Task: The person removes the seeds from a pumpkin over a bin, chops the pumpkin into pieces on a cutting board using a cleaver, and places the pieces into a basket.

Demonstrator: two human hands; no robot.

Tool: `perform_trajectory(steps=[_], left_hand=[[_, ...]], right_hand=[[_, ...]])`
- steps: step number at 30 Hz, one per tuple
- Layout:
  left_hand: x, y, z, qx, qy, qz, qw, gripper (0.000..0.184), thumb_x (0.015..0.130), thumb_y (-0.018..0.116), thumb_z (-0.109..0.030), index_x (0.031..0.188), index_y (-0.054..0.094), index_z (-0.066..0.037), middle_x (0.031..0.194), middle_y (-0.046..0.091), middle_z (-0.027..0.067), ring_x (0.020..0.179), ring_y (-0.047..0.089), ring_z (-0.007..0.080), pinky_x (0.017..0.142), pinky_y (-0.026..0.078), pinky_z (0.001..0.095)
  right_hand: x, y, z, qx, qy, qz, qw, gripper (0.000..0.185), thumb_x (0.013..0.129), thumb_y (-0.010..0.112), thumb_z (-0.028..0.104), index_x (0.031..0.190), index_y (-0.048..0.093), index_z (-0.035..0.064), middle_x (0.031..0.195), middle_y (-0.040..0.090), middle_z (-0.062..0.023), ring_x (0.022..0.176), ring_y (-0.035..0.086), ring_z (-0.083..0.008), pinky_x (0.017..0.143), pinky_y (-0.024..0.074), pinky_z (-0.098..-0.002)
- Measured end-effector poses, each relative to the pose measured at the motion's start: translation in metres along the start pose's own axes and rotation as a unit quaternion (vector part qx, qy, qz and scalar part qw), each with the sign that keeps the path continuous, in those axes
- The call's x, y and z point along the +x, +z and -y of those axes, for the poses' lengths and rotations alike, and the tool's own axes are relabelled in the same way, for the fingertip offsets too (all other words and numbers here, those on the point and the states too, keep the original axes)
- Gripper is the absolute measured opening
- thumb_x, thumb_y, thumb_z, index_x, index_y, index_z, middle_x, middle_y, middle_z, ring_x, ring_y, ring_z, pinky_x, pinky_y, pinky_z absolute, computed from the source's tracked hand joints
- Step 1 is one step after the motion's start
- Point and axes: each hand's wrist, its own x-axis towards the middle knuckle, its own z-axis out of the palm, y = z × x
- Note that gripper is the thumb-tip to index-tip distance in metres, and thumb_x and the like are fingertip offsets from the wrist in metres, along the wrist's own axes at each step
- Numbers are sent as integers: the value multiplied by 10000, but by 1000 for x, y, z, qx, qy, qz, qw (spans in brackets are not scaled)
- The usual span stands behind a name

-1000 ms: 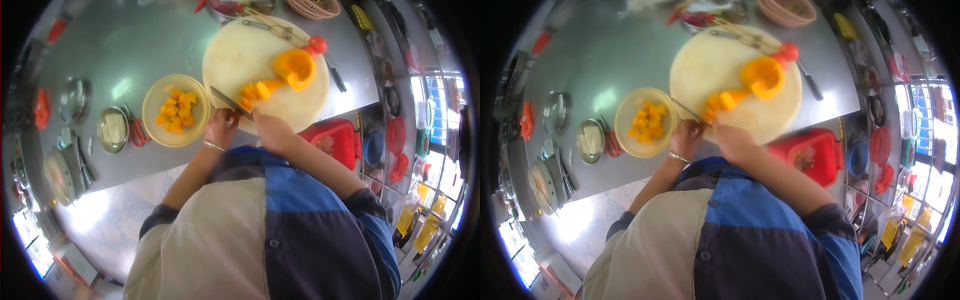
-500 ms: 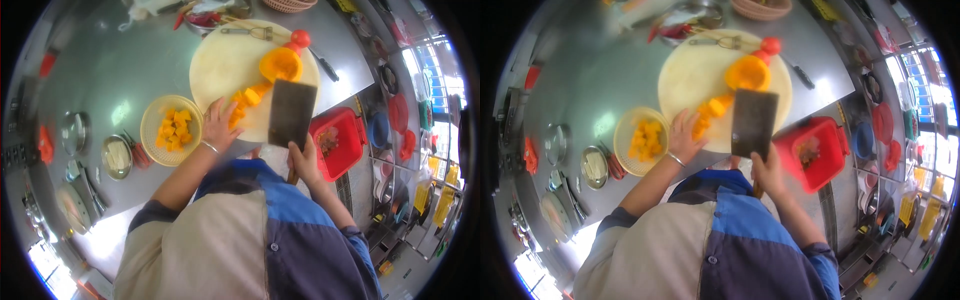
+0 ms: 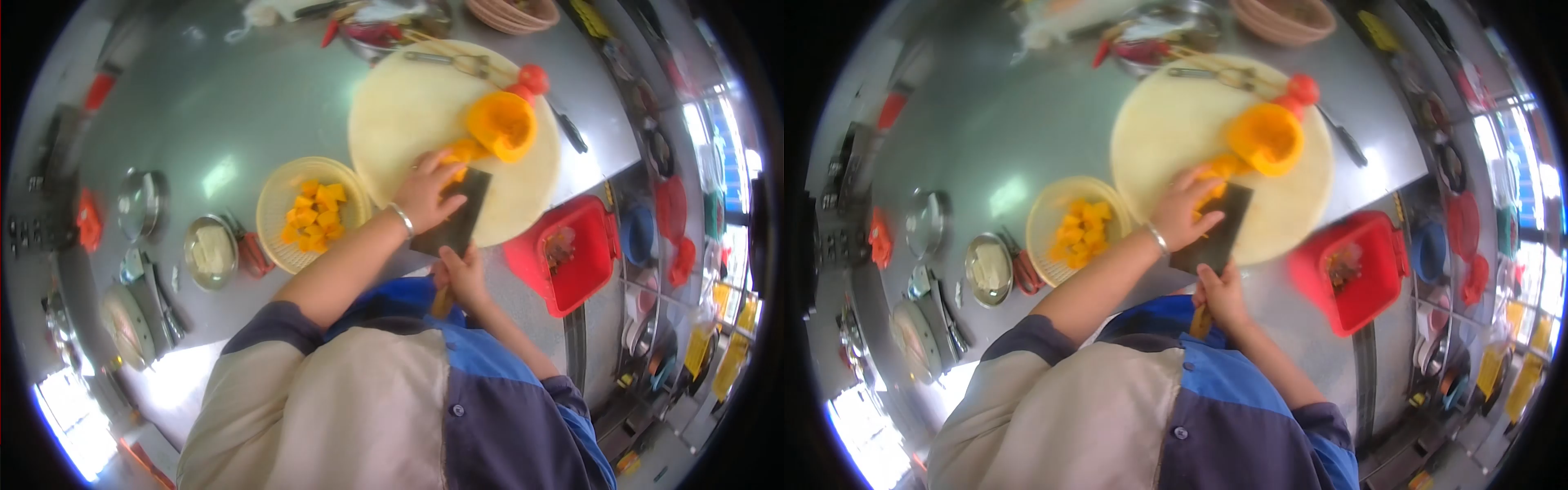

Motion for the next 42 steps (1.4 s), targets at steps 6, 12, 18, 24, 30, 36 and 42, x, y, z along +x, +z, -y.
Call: perform_trajectory(steps=[6, 12, 18, 24, 30, 36, 42], left_hand=[[-19, -32, -16, -23, -23, -119, 992, 434, 771, 681, -189, 1180, 566, -95, 1297, 463, 193, 1194, 439, 395, 1011, 374, 444], [-76, -101, -13, 175, -103, -234, 951, 396, 791, 617, -119, 1176, 562, -49, 1282, 465, 215, 1156, 460, 411, 995, 380, 473], [-114, -115, 21, 212, -178, -207, 938, 506, 810, 645, -188, 1268, 483, -45, 1353, 397, 228, 1214, 414, 432, 1017, 350, 493], [-15, -45, -10, 37, -50, -48, 997, 523, 820, 637, -201, 1288, 462, -48, 1338, 447, 217, 1263, 403, 375, 1055, 336, 421], [64, 40, 1, 17, -72, -10, 997, 377, 799, 666, -234, 1128, 573, -74, 1196, 537, 155, 1141, 488, 336, 979, 397, 419], [60, 51, -7, 66, -70, 16, 995, 213, 805, 660, -275, 980, 660, -154, 1094, 585, 92, 1038, 545, 303, 903, 439, 407], [23, 38, -19, -52, -39, -166, 984, 146, 788, 681, -189, 922, 666, -134, 1046, 598, 81, 987, 558, 291, 887, 442, 394]], right_hand=[[-12, 12, 23, -68, 12, 62, 996, 223, 914, 480, 15, 1118, 391, 36, 575, 464, -35, 400, 445, -113, 378, 407, -278], [-1, 70, 48, -284, 49, 222, 931, 245, 920, 483, 58, 1149, 411, 8, 572, 479, -26, 420, 480, -108, 395, 409, -265], [0, 57, 54, -203, 15, 218, 954, 232, 922, 489, 82, 1137, 428, 20, 568, 480, -26, 411, 473, -107, 395, 401, -259], [-33, -26, 84, -20, -51, 28, 998, 235, 923, 480, 57, 1144, 402, 31, 614, 486, -49, 405, 439, -119, 388, 396, -277], [-33, -82, 56, 49, -7, -90, 995, 275, 913, 486, 33, 1168, 392, 71, 710, 489, -58, 411, 431, -132, 378, 383, -290], [7, -60, 46, -1, 43, -37, 998, 206, 915, 522, 64, 1087, 410, 75, 688, 481, -49, 422, 442, -126, 373, 395, -295], [-4, -35, 52, -74, 60, 56, 994, 219, 920, 493, 48, 1124, 417, 67, 679, 490, -40, 436, 436, -108, 404, 405, -277]])
